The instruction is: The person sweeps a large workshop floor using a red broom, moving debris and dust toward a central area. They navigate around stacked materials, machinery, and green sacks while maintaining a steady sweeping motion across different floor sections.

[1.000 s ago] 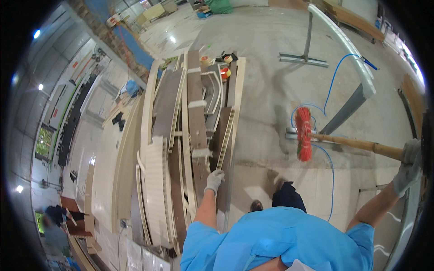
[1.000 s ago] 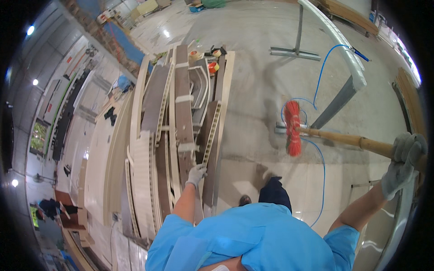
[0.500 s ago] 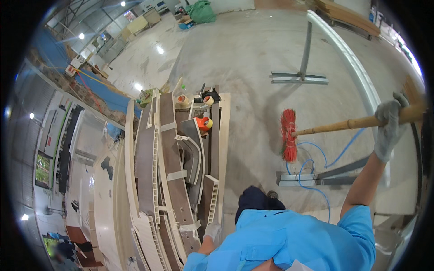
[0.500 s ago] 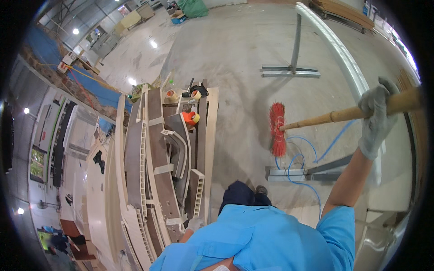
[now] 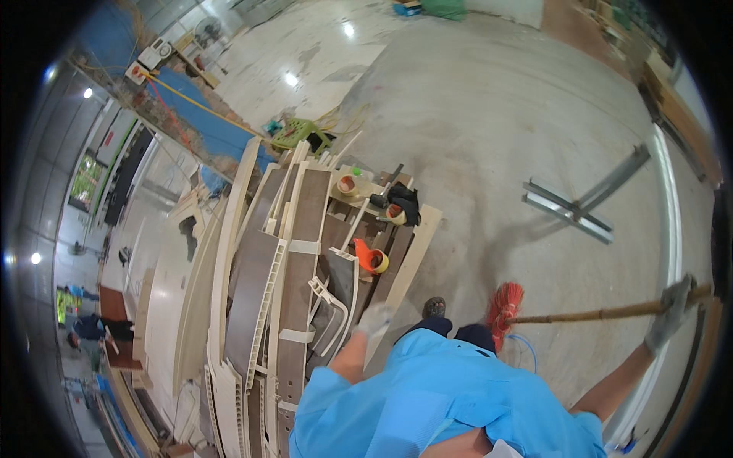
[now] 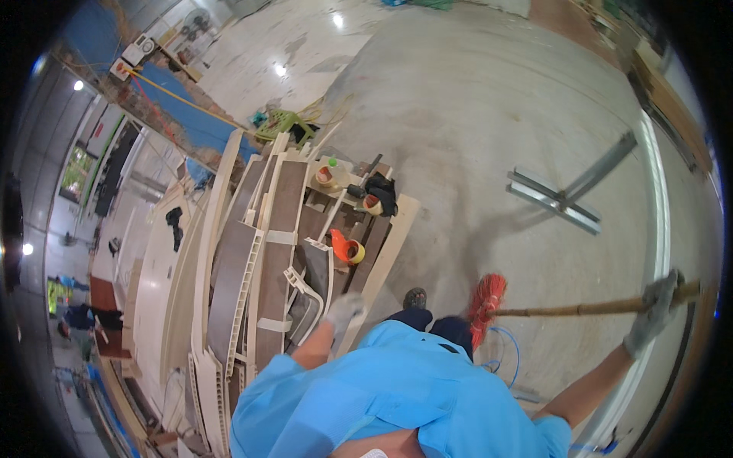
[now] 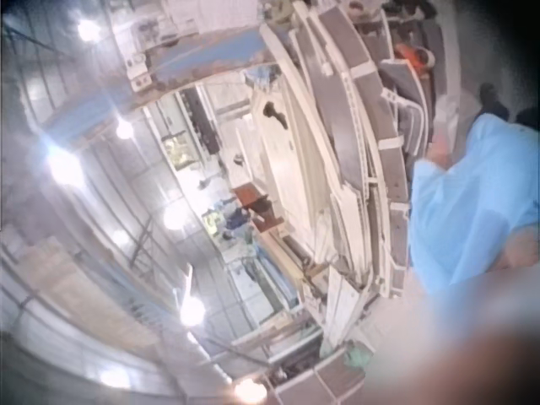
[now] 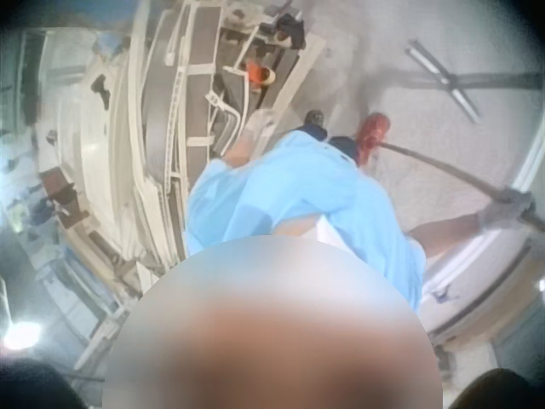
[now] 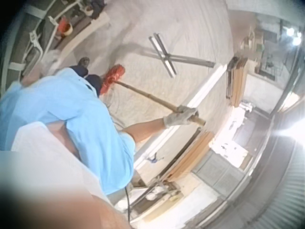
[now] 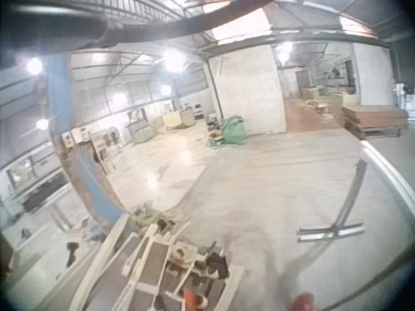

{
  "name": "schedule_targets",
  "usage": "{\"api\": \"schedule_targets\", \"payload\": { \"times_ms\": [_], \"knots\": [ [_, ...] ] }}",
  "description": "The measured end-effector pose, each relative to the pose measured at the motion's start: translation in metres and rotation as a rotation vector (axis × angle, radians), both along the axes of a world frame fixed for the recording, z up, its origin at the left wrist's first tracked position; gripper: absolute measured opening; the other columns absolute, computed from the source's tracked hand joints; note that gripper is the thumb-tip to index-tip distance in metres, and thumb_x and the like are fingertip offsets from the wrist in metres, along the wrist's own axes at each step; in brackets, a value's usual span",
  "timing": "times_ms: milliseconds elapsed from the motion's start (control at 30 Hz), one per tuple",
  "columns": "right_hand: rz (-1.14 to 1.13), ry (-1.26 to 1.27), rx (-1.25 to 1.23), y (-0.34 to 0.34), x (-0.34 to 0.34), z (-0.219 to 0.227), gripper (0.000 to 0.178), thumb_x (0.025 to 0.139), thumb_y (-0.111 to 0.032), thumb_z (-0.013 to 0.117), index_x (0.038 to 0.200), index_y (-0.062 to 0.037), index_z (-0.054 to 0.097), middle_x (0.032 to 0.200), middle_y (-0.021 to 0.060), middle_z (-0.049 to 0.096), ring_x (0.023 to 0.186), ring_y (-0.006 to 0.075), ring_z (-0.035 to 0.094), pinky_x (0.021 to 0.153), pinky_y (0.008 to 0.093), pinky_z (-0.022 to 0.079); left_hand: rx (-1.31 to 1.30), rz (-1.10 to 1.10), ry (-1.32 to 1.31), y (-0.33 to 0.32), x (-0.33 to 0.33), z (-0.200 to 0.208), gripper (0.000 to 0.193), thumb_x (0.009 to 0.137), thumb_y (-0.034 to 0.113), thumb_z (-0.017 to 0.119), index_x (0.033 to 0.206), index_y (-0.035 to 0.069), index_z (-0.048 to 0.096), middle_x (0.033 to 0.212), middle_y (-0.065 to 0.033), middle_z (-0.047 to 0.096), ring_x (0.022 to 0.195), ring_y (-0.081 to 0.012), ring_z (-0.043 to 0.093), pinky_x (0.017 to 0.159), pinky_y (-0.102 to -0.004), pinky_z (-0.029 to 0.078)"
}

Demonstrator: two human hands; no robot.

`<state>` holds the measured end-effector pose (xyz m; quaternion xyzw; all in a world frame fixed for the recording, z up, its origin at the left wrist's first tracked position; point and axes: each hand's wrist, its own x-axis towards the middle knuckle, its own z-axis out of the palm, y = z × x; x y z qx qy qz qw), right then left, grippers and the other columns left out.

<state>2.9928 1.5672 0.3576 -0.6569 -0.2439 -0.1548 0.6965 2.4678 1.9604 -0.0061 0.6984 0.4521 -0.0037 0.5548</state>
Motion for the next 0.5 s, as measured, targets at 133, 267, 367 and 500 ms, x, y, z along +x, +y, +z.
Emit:
{"api": "schedule_targets", "payload": {
  "times_ms": [133,267,367,500],
  "knots": [
    [0.052,0.026,-0.065,0.035,0.053,-0.003,0.021,0.103,-0.022,0.053,0.113,-0.0046,0.057,0.071,-0.0062,0.037,0.057,0.003,0.03,0.051,0.0218,0.025,-0.05,0.052,-0.097,0.115,0.15,0.043,0.036,0.083,0.018,0.066,0.114,-0.001,0.066,0.093,-0.0075,0.07,0.081,-0.0126,0.064,0.074,-0.0289,0.052],
    [-0.047,0.049,-0.095,0.091,0.131,-0.013,0.034,0.102,-0.025,0.053,0.125,-0.0008,0.054,0.073,-0.0052,0.04,0.059,0.003,0.034,0.052,0.0212,0.027,0.098,0.012,-0.048,0.191,0.251,0.022,0.035,0.08,0.018,0.067,0.112,0.005,0.068,0.092,-0.0082,0.071,0.082,-0.0152,0.066,0.077,-0.0287,0.052],
    [-0.031,0.031,-0.246,0.138,0.203,-0.009,0.035,0.101,-0.026,0.055,0.125,-0.0004,0.054,0.072,-0.0053,0.041,0.058,0.0024,0.036,0.052,0.0196,0.027,0.262,-0.089,0.124,0.215,0.294,-0.016,0.033,0.078,0.014,0.064,0.11,0.009,0.07,0.094,-0.0101,0.072,0.086,-0.0183,0.068,0.079,-0.0295,0.052],
    [-0.002,-0.069,-0.272,0.208,0.316,0.019,0.04,0.098,-0.026,0.056,0.128,-0.0005,0.053,0.071,-0.0059,0.041,0.058,0.0022,0.039,0.052,0.0175,0.028,-0.078,0.095,0.307,0.219,0.322,-0.038,0.037,0.074,0.009,0.06,0.108,0.013,0.071,0.097,-0.0109,0.072,0.09,-0.0217,0.069,0.079,-0.0313,0.053]
  ]
}}
